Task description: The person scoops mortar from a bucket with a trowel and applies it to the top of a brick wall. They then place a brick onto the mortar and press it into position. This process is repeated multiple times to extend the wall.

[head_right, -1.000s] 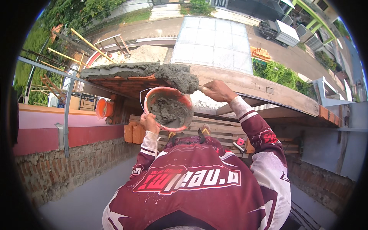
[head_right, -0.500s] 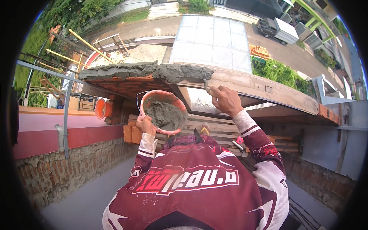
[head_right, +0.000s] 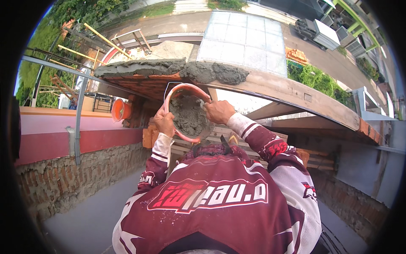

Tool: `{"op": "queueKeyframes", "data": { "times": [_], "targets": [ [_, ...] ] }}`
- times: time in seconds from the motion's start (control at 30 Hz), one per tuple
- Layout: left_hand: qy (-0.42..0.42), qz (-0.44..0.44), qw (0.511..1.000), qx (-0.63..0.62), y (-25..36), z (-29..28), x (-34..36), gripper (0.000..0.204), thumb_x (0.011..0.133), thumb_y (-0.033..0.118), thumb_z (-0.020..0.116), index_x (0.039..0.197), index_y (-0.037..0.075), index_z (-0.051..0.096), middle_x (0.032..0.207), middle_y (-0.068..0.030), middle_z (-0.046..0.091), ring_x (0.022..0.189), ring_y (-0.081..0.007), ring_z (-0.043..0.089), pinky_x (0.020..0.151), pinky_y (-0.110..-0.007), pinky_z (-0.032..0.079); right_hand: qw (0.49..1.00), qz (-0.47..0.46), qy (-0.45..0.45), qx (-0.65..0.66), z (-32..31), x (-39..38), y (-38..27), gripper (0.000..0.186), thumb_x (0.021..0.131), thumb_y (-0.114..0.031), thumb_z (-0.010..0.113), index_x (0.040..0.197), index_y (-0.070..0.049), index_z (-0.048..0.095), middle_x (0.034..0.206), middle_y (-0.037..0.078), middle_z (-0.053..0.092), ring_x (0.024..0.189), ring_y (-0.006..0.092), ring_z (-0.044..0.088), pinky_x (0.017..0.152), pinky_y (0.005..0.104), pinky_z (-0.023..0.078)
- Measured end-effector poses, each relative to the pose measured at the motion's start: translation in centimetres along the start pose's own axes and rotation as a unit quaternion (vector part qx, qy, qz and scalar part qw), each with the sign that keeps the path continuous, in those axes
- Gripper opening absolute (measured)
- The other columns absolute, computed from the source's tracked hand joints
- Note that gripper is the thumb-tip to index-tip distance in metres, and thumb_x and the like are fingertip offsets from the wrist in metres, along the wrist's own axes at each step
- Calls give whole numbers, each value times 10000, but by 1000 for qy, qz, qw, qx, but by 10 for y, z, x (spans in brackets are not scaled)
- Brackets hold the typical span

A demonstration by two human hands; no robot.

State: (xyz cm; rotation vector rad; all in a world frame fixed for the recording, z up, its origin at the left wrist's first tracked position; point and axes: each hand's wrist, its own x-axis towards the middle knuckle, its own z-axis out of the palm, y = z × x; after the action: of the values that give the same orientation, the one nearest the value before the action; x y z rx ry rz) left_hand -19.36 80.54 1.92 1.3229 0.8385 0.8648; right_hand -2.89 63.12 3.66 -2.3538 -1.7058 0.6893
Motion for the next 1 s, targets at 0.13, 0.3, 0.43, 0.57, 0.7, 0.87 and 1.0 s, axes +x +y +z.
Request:
{"op": "queueKeyframes", "data": {
  "times": [0.13,0.3,0.43,0.57,0.7,0.87,1.0],
  "targets": [
    [-42,37,998,36,-5,1,3,377,653,-104,493,974,-93,691,1027,-51,706,584,-30,417,517,-210,348,997,-78,-27,14,56,0,-8,245,889,-232,530,946,-30,657,806,195,703,749,372,709,675,502,564],
    [-40,21,998,30,20,9,1,518,666,-101,487,1148,-85,677,914,17,672,599,-17,435,542,-191,365,999,46,16,3,-3,-3,9,304,892,-281,535,951,-11,663,808,189,703,755,353,717,667,508,564],
    [-32,53,995,84,6,18,2,562,678,-80,501,1217,-63,661,704,78,532,563,-16,377,519,-205,345,967,4,-92,238,41,-4,4,394,915,-316,505,964,32,681,868,264,695,873,422,678,823,477,521],
    [-53,10,994,97,-3,-7,12,578,671,-81,501,1226,-52,662,647,96,431,550,-18,332,504,-207,320,930,27,-167,327,19,-21,-23,340,930,-298,500,888,6,645,787,204,682,794,352,683,713,494,493],
    [-30,11,998,45,-2,-8,7,496,655,-99,499,1115,-87,683,745,78,554,557,-12,359,510,-199,327,994,-80,45,52,41,-26,-9,264,930,-243,496,1032,-49,644,832,170,679,777,297,695,652,446,533],
    [-53,72,992,94,-1,-6,-2,372,679,-97,496,1005,-105,674,1146,-50,704,598,-16,432,535,-207,361,998,9,49,-27,-4,-33,-1,352,937,-296,521,1229,-103,554,942,158,646,811,350,688,629,481,542],
    [-67,90,989,99,22,26,-1,445,692,-89,503,1107,-96,664,1172,-63,704,711,-22,524,630,-193,420,996,49,-63,42,19,-7,15,287,950,-258,505,1088,-47,642,838,196,678,694,385,679,598,495,535]
  ]
}}
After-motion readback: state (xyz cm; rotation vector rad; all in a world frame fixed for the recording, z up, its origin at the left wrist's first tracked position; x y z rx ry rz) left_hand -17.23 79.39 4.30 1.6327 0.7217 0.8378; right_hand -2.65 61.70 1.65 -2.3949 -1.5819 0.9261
